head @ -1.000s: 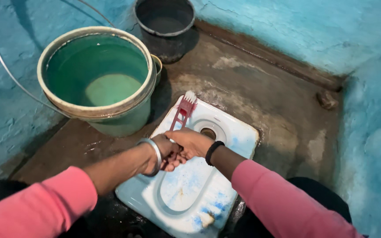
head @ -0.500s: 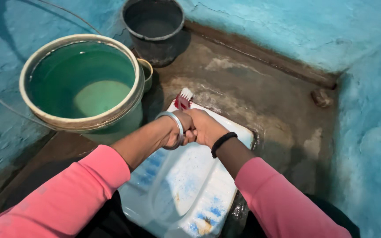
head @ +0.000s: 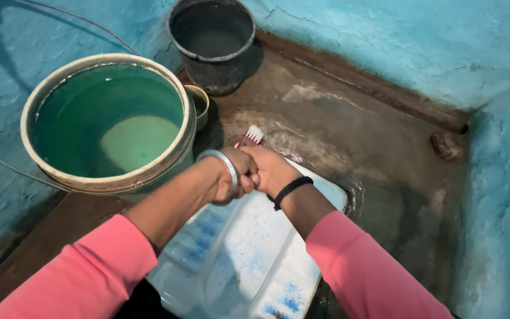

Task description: The person scrubs a squat toilet with a red long-handled brush, repeatedly brushing the basin and surrounding floor area. Water is visible in a nearby bucket, and the person occasionally dips the brush into the toilet bowl.

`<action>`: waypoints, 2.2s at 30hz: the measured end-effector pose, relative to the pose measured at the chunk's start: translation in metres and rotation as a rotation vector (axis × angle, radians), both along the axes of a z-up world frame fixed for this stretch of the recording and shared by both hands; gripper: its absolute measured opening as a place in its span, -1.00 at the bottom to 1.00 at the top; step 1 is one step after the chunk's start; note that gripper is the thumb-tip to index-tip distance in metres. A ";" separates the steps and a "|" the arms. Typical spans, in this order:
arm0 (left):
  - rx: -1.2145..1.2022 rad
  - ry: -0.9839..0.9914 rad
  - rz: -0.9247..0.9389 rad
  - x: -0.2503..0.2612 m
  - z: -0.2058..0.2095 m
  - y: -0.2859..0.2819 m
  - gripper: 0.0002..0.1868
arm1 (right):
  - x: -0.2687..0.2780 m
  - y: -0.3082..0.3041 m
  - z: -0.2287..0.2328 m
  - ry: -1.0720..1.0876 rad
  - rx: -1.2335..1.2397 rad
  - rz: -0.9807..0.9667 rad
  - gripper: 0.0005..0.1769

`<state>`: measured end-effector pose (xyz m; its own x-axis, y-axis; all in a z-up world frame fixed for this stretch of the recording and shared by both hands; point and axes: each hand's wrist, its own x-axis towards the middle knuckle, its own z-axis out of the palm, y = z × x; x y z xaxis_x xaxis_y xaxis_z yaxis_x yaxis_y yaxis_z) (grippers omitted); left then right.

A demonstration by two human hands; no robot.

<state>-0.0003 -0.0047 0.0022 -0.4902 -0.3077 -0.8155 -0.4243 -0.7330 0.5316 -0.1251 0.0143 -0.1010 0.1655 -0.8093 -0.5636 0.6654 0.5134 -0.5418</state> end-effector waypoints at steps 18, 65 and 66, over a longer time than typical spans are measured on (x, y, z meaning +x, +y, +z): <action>-0.187 0.058 0.004 0.006 -0.005 0.020 -0.86 | 0.012 0.044 0.024 0.157 -0.065 -0.041 -0.71; -0.150 -0.154 0.149 0.014 0.003 0.010 -0.95 | 0.020 -0.007 -0.018 0.101 0.052 -0.001 -0.76; -0.150 -0.165 0.157 0.011 0.006 0.010 -0.96 | 0.019 -0.008 -0.017 0.102 0.066 -0.010 -0.76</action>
